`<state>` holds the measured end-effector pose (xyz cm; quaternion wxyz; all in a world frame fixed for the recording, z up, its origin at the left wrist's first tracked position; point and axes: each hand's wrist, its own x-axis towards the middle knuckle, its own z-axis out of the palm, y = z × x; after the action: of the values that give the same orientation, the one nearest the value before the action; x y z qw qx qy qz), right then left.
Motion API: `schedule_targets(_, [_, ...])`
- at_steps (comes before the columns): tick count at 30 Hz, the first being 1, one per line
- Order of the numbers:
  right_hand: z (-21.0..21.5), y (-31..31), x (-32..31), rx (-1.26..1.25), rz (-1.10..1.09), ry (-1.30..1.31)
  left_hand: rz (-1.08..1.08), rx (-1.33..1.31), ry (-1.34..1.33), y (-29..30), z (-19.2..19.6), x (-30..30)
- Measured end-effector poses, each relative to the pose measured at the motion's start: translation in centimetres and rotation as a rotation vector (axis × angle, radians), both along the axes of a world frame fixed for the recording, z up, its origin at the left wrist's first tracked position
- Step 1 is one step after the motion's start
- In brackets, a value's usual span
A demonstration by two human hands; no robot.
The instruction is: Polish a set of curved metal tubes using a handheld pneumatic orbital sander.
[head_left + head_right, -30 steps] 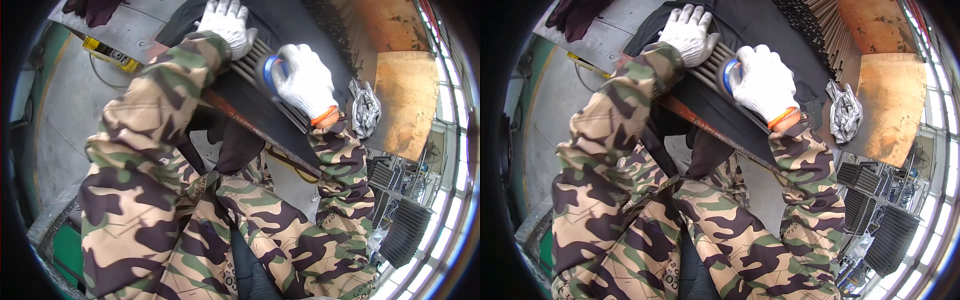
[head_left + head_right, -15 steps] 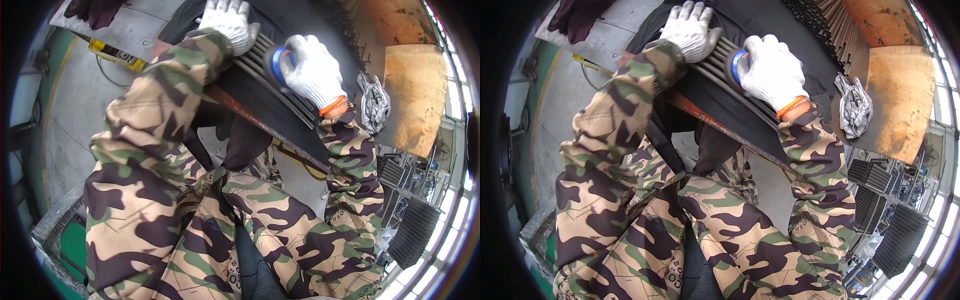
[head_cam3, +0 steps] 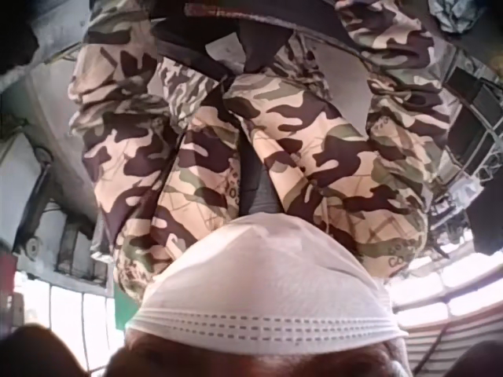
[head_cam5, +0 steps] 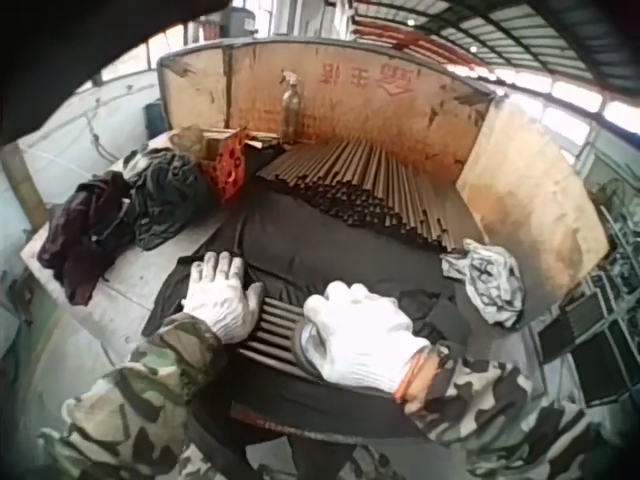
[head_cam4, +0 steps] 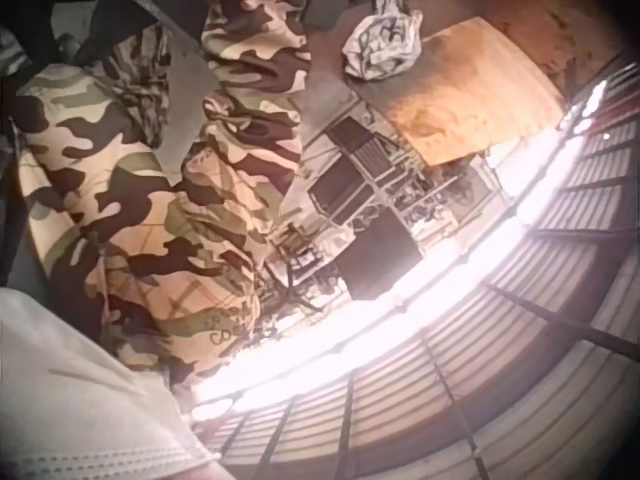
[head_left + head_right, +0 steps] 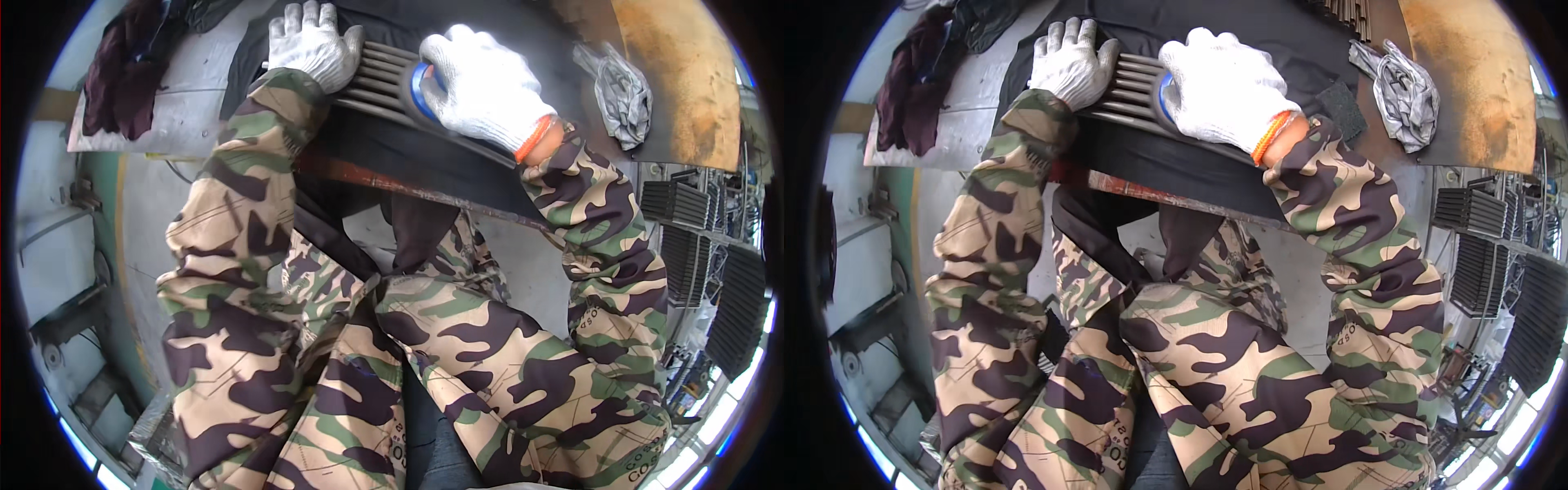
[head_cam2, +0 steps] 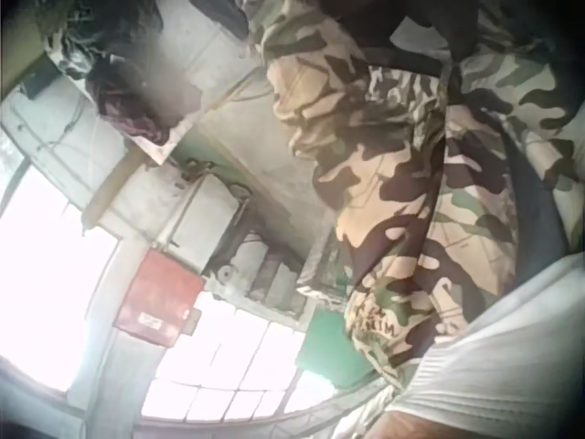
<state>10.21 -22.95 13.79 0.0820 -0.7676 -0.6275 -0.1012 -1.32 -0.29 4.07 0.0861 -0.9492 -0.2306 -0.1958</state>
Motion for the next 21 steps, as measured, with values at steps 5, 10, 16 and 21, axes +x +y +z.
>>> schedule_targets(5, [-0.1, -2.4, 0.9, -0.019, -0.039, -0.004, -0.081, -0.024, -0.021, -1.3, 0.0, -1.4])
schedule_targets(10, [0.0, -2.7, 1.2, 0.013, -0.022, 0.002, 0.032, 0.030, 0.003, 0.2, 0.4, -0.9])
schedule_targets(16, [-1.0, -4.5, 3.1, -0.059, -0.077, -0.037, -0.037, 0.011, 0.103, 0.6, -1.2, -0.2])
schedule_targets(21, [-0.9, -3.3, 2.3, -0.068, -0.021, 0.070, -0.115, 0.091, -0.020, 2.5, -4.2, -2.0])
